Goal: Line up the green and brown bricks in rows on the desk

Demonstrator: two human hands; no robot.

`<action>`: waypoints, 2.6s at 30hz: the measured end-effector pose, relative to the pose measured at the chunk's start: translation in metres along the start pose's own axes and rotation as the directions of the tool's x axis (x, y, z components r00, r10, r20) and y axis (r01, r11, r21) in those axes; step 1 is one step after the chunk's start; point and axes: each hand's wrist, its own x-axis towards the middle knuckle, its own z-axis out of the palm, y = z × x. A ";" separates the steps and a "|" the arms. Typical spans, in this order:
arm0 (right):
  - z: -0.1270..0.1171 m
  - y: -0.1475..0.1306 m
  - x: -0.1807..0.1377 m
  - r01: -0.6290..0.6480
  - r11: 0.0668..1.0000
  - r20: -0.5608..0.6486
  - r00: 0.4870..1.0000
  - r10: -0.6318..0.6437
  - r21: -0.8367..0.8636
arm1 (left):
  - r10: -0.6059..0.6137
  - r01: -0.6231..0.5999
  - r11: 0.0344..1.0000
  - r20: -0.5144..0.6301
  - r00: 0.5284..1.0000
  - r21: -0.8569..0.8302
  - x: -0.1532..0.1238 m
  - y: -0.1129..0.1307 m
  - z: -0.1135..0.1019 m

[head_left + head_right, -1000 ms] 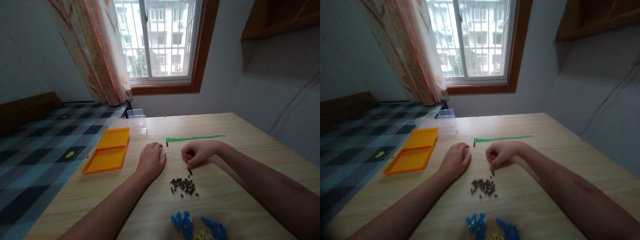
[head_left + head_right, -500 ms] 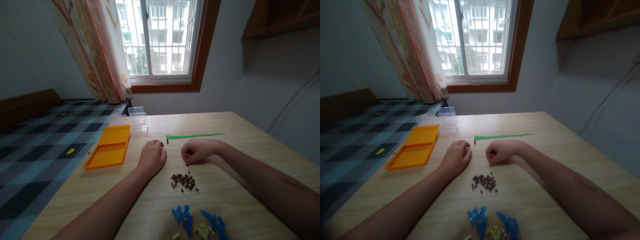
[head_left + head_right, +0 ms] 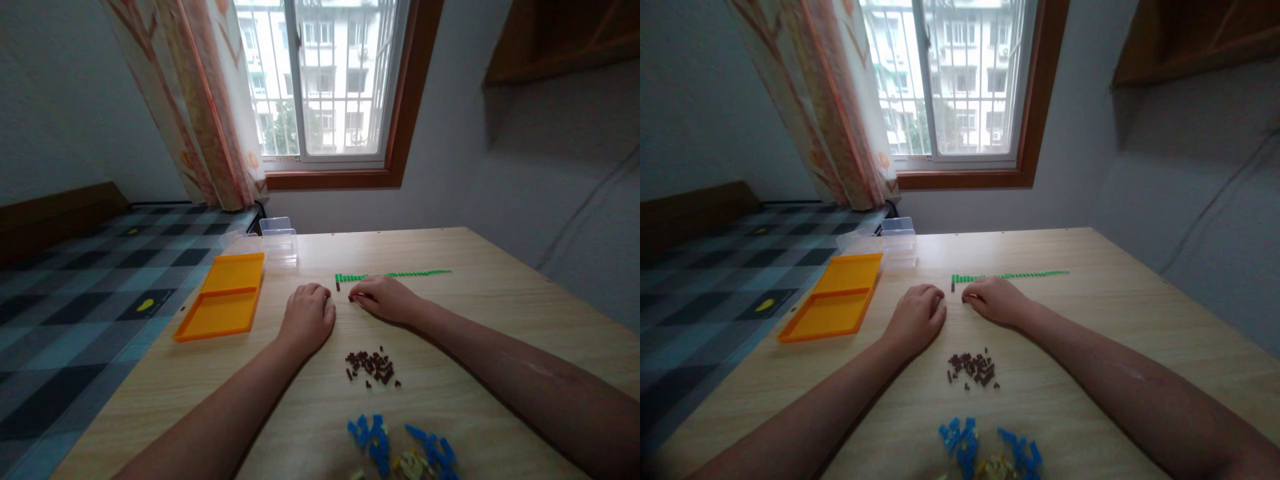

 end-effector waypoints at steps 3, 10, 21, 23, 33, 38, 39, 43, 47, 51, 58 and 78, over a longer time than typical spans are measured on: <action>0.002 0.000 0.001 -0.023 0.998 -0.015 1.000 0.022 -0.055 | 0.002 -0.002 1.000 0.010 1.000 0.007 0.000 0.000 0.001; 0.009 -0.003 0.006 -0.078 0.989 -0.041 0.997 0.073 -0.129 | 0.015 -0.015 1.000 -0.004 1.000 0.023 -0.001 -0.002 0.002; 0.015 -0.002 0.011 -0.100 0.989 -0.051 0.994 0.095 -0.109 | 0.029 -0.028 0.998 -0.007 1.000 0.057 0.000 -0.001 0.002; 0.015 -0.003 0.011 -0.106 0.987 -0.053 0.993 0.101 -0.119 | 0.028 -0.027 0.998 -0.005 1.000 0.056 0.000 -0.001 0.002; 0.019 -0.001 0.010 -0.112 0.978 -0.100 0.990 0.096 -0.176 | 0.027 -0.028 0.998 0.011 1.000 0.051 0.000 0.001 -0.001; 0.020 0.000 0.010 -0.092 0.981 -0.097 0.992 0.076 -0.172 | 0.030 -0.030 0.998 0.011 1.000 0.056 0.000 0.001 0.000; 0.021 0.000 0.009 -0.092 0.981 -0.098 0.992 0.076 -0.173 | 0.032 -0.032 0.998 0.008 0.999 0.056 0.000 0.000 0.000; 0.021 -0.001 0.009 -0.088 0.981 -0.105 0.992 0.070 -0.175 | 0.037 -0.037 0.998 0.003 0.999 0.058 0.000 -0.001 0.001; 0.021 0.000 0.009 -0.083 0.981 -0.105 0.992 0.065 -0.174 | 0.039 -0.039 0.998 0.006 0.999 0.058 0.000 -0.001 0.001; 0.021 0.000 0.009 -0.070 0.984 -0.098 0.994 0.054 -0.165 | 0.035 -0.036 0.998 0.007 0.999 0.053 0.001 -0.001 0.001; 0.020 -0.003 0.008 -0.049 0.993 -0.168 0.985 0.031 -0.106 | 0.043 -0.043 0.998 -0.002 0.999 0.039 0.001 -0.001 0.001; -0.017 -0.023 -0.008 0.030 0.920 0.467 0.855 -0.227 0.392 | 0.345 -0.182 0.835 0.234 0.909 -0.520 -0.002 -0.003 -0.013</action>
